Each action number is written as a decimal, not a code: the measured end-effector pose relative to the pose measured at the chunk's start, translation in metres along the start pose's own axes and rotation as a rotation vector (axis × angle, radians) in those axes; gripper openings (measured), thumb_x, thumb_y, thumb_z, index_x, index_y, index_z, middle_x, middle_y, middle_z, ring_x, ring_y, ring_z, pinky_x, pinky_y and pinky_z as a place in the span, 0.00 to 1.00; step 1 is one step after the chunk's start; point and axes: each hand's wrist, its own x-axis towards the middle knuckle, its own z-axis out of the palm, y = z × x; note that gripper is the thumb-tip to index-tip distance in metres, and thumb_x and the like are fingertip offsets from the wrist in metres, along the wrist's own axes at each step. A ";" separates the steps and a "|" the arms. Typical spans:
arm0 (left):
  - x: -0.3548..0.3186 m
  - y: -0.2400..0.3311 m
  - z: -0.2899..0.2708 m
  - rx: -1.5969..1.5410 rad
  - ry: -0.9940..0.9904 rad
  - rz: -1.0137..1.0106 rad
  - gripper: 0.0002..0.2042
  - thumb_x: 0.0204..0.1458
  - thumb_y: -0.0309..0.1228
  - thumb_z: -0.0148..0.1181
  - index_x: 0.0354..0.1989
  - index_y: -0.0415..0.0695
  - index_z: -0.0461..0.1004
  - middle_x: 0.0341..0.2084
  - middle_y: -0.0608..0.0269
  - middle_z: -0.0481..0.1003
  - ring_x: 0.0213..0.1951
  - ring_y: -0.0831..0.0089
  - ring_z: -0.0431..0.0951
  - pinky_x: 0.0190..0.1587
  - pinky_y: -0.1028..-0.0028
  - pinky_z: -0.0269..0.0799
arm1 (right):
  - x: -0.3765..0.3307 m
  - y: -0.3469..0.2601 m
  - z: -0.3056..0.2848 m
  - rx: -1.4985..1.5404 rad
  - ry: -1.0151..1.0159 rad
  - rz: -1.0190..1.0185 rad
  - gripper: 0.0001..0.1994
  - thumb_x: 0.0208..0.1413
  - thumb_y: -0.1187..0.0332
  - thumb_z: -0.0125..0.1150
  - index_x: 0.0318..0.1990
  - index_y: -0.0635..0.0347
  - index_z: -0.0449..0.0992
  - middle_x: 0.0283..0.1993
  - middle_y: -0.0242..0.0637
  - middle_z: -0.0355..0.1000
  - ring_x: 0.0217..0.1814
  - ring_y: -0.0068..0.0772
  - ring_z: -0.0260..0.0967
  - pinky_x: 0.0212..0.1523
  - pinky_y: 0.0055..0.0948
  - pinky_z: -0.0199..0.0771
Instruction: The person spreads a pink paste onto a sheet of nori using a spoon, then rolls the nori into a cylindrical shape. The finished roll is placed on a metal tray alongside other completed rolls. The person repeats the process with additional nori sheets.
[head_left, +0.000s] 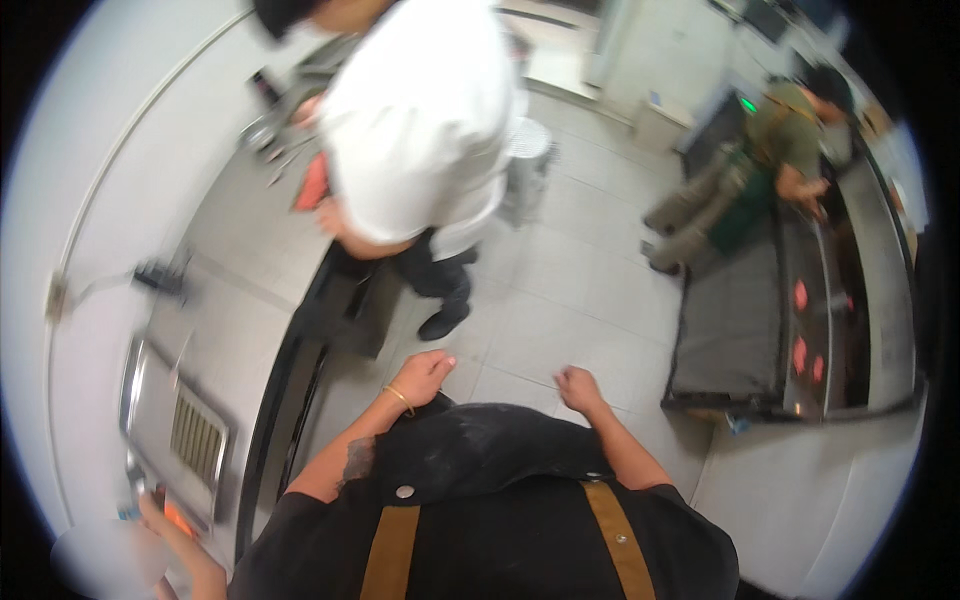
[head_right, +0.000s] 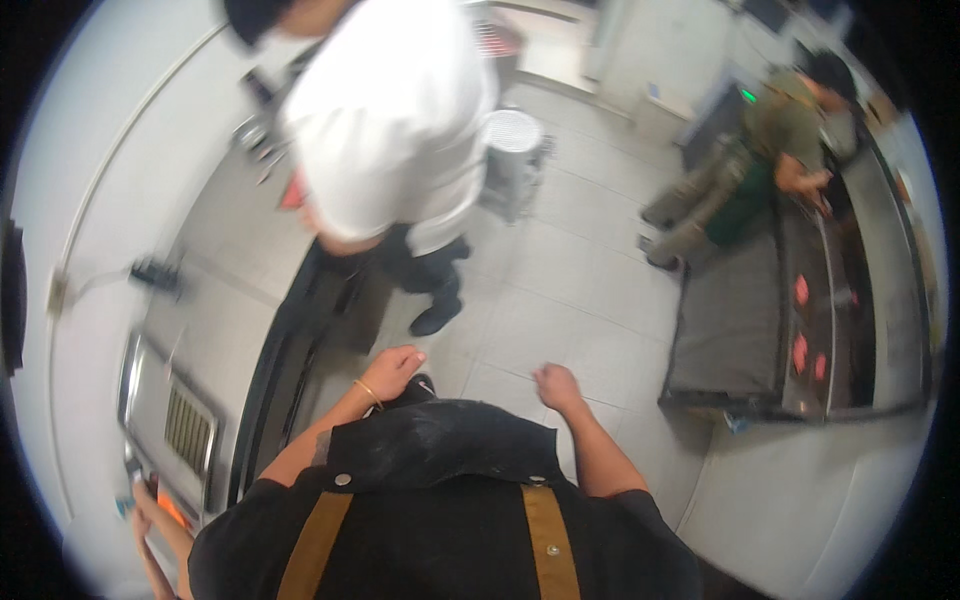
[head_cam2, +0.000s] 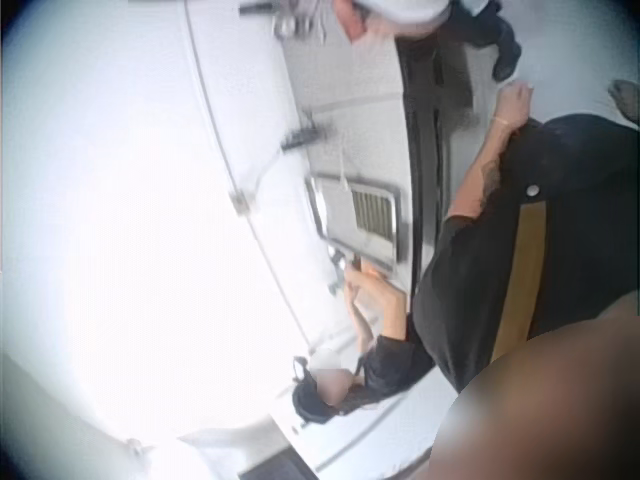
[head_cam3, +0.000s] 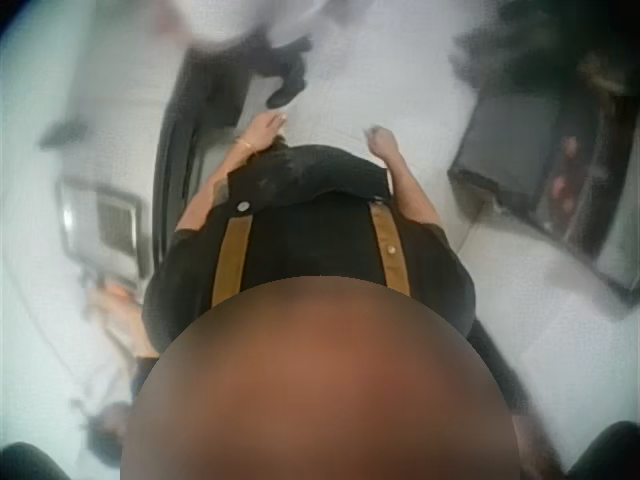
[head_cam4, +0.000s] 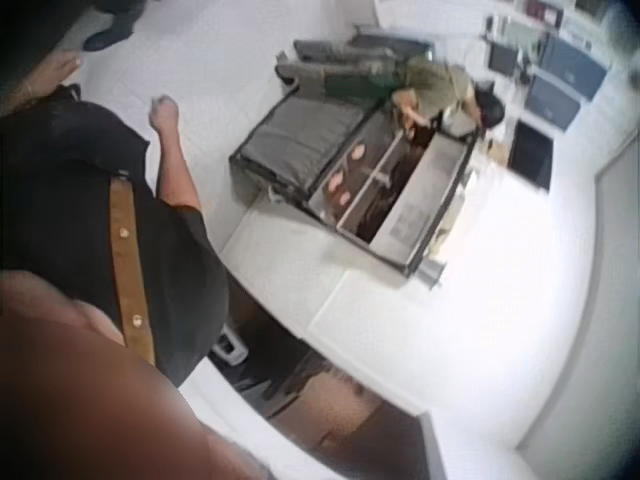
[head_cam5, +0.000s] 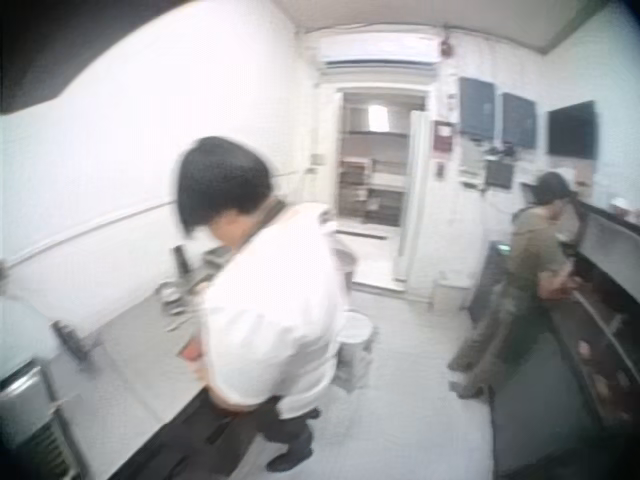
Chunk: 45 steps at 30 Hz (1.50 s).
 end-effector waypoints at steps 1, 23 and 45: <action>0.027 0.003 0.011 -0.075 0.019 -0.008 0.19 0.68 0.41 0.60 0.32 0.35 0.76 0.19 0.48 0.74 0.26 0.59 0.81 0.35 0.56 0.75 | 0.013 -0.023 -0.018 0.067 0.046 -0.053 0.21 0.71 0.54 0.56 0.39 0.67 0.81 0.44 0.61 0.79 0.49 0.67 0.76 0.53 0.62 0.75; 0.428 0.369 0.382 -0.843 -1.365 -0.249 0.33 0.75 0.61 0.41 0.68 0.42 0.70 0.52 0.52 0.83 0.53 0.56 0.85 0.55 0.60 0.82 | -0.115 0.348 -0.254 -0.148 0.947 1.010 0.45 0.59 0.58 0.74 0.80 0.63 0.58 0.83 0.54 0.54 0.86 0.60 0.47 0.83 0.58 0.45; 0.390 0.517 0.831 -1.175 -1.529 -0.760 0.50 0.64 0.77 0.41 0.74 0.40 0.63 0.69 0.46 0.72 0.70 0.49 0.73 0.74 0.51 0.65 | -0.149 0.526 -0.372 -0.394 0.964 0.606 0.07 0.55 0.67 0.65 0.38 0.58 0.79 0.51 0.41 0.73 0.66 0.49 0.66 0.68 0.60 0.59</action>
